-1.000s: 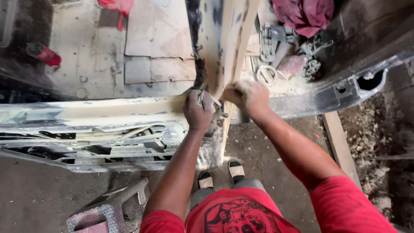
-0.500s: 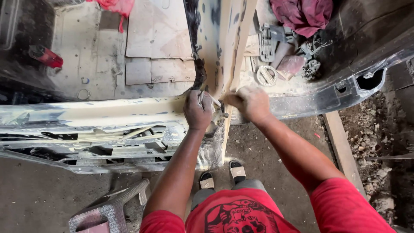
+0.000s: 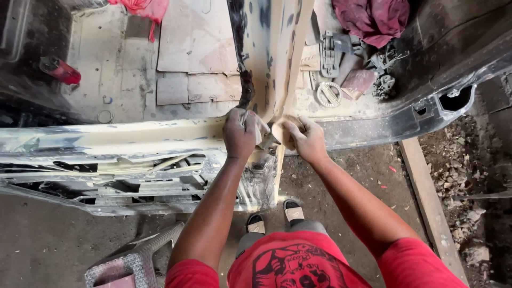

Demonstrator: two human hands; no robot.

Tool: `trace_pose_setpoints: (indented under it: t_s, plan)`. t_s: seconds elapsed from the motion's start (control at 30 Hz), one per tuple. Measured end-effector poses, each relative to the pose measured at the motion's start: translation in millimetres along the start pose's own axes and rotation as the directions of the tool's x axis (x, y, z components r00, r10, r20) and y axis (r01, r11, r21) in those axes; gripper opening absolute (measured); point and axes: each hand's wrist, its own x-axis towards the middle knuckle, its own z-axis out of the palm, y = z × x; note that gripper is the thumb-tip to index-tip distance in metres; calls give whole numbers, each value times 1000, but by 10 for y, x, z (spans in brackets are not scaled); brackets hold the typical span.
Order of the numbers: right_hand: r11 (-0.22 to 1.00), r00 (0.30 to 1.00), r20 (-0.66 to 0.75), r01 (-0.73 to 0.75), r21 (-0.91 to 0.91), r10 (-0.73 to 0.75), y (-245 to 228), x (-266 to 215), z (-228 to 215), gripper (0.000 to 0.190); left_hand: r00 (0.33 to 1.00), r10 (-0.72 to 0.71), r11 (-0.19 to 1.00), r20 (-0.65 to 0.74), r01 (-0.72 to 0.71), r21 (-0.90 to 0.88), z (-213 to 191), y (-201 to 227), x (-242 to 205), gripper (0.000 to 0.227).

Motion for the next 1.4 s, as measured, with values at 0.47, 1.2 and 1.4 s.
trace_pose_setpoints:
  t_s: [0.47, 1.2, 1.4]
  plan:
    - [929, 925, 90, -371, -11, 370, 671, -367, 325, 31, 946, 173, 924, 276, -253, 288, -173, -61, -360, 27]
    - [929, 898, 349, -336, 156, 267, 518, 179, -395, 31, 193, -51, -192, 980, -965, 180, 203, 811, 171, 22]
    - [949, 870, 450, -286, 131, 200, 515, 151, -494, 20, 322, -39, -240, 946, -922, 304, 250, 442, -104, 16]
